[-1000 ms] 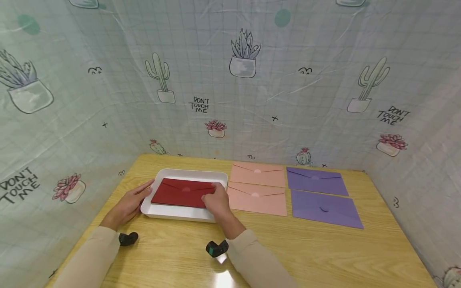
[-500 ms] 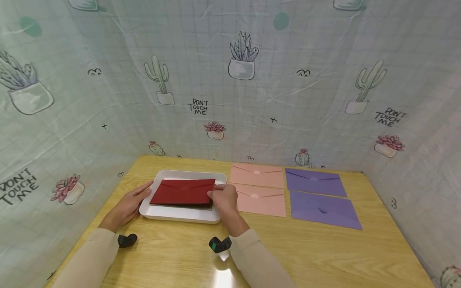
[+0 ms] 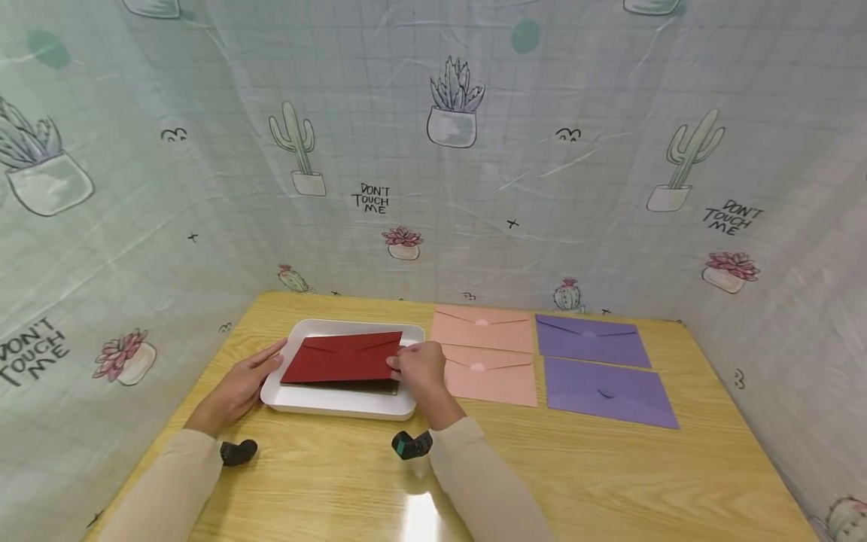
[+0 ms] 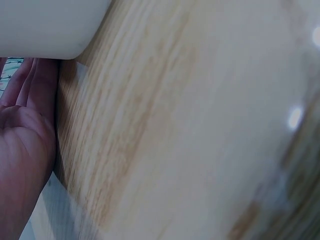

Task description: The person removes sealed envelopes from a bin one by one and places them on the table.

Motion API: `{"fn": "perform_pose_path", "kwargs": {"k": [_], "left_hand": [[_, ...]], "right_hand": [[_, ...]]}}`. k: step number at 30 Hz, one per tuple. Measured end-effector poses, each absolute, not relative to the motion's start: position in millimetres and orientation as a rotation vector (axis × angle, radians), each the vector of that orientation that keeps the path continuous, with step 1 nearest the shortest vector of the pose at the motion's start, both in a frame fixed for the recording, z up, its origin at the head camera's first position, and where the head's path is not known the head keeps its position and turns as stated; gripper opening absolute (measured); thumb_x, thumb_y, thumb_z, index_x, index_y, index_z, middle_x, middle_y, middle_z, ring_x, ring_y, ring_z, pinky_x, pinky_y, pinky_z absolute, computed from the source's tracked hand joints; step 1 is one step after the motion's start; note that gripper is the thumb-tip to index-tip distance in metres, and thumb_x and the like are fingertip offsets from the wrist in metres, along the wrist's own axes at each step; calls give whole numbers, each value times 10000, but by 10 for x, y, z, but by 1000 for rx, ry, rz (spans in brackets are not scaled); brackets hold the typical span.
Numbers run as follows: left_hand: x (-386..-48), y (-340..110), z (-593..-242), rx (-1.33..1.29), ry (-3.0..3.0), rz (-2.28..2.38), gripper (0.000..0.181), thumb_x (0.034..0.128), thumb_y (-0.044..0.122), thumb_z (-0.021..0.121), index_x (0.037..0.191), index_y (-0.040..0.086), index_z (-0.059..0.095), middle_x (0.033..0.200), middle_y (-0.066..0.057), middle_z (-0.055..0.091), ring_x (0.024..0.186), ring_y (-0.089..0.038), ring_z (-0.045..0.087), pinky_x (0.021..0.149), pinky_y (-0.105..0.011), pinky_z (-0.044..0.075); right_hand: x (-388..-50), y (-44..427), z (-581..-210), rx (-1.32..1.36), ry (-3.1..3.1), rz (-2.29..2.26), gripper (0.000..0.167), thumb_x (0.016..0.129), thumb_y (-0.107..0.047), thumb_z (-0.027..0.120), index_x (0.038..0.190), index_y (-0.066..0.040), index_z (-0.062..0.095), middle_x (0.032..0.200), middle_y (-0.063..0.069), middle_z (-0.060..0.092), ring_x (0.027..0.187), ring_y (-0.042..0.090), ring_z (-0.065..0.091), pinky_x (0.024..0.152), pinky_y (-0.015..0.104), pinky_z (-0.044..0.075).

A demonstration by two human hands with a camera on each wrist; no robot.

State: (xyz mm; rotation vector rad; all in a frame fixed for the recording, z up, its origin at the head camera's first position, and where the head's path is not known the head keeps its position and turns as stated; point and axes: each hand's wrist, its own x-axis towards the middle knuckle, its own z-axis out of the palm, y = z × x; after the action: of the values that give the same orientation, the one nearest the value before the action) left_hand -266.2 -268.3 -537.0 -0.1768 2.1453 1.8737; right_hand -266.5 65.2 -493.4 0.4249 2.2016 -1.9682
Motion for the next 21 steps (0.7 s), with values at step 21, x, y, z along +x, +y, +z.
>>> {"fn": "perform_pose_path", "kwargs": {"k": [21], "left_hand": [[-2611,-2698,-5335,-166,2146,1870,597,1135,242,442,1679,203,201,1773,-108,44,1639,-342,67,1316,-533,193]], "right_hand": [[-2706,776,-4868,471,2192,-1988,97,845,70,751,942,81,753,956,181,728,670,161,671,538,198,567]]}}
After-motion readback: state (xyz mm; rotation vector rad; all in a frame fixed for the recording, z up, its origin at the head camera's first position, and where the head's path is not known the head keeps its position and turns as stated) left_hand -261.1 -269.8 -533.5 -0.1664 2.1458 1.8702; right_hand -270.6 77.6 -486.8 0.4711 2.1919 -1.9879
